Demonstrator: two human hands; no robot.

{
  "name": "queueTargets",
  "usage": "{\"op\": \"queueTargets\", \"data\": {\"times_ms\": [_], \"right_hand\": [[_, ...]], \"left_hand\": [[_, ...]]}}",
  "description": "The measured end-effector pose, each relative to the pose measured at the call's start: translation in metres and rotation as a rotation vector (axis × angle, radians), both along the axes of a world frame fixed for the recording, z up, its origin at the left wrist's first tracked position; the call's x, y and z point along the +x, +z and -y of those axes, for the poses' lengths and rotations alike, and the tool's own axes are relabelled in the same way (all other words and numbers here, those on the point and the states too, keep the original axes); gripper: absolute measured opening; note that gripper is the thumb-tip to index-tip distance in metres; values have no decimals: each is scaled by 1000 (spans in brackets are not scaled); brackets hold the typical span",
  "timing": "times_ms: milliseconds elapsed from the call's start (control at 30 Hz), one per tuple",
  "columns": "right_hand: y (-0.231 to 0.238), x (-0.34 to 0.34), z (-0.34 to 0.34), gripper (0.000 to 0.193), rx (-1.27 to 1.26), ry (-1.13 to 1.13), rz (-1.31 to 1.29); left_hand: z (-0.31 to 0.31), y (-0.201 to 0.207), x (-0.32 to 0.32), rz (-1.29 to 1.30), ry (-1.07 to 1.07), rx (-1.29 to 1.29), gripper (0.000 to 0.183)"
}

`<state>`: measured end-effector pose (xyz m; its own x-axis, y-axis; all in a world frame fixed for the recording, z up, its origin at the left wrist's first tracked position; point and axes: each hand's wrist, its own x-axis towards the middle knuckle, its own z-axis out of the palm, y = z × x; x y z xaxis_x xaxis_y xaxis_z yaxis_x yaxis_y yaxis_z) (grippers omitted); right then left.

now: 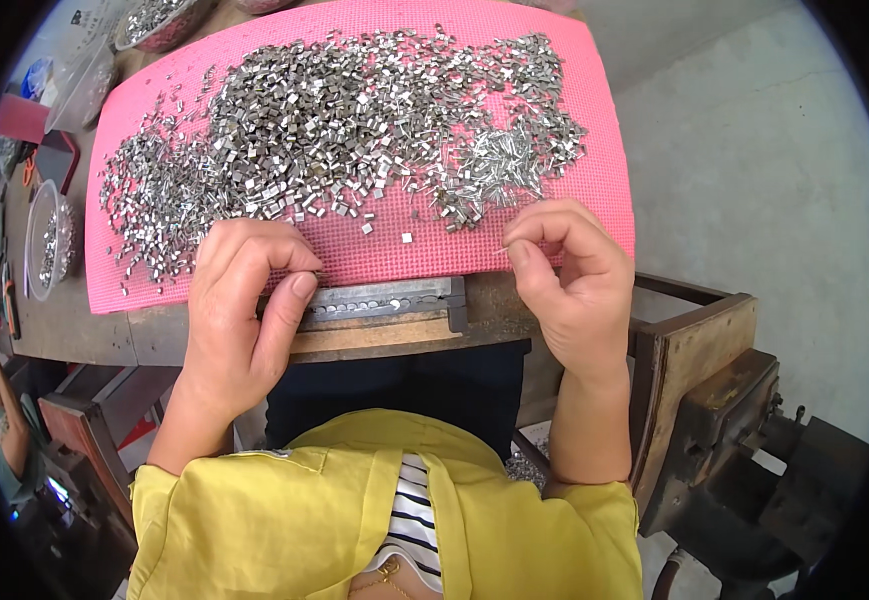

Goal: The person loads small metal pieces into a fixture by hand, inserts the fixture into a press machine, and operates the machine.

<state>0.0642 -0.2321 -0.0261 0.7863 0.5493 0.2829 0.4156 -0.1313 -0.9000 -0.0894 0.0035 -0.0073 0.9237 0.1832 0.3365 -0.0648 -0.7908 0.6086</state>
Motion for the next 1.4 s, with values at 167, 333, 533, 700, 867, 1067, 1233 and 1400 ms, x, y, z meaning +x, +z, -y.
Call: {"op": "queueTargets", "data": {"times_ms": [167,333,533,700,867,1067,1233,1400], "right_hand": [[1,-3,7,10,241,90,-388],[-4,-4,9,10,268,132,-395],[-4,-16,4,12,344,123,-520],[-4,-19,3,10,262,150,-471],[-4,-24,-2,14,-12,180,119],[-12,-36,-19,21,-75,132,375],[-20,-37,-23,26,-40,96,396],[-22,-36,-23,26,-32,97,376]], "left_hand": [[4,-2,3,7,-24,2,8],[8,-5,1,-1,-35,4,9],[14,-7,1,-14,-94,-12,11],[16,-6,1,-2,-81,-4,12],[24,-6,4,20,-50,32,13],[33,-10,7,30,-14,92,15],[34,-11,8,34,-21,109,17],[35,-13,8,45,-12,136,19]]}}
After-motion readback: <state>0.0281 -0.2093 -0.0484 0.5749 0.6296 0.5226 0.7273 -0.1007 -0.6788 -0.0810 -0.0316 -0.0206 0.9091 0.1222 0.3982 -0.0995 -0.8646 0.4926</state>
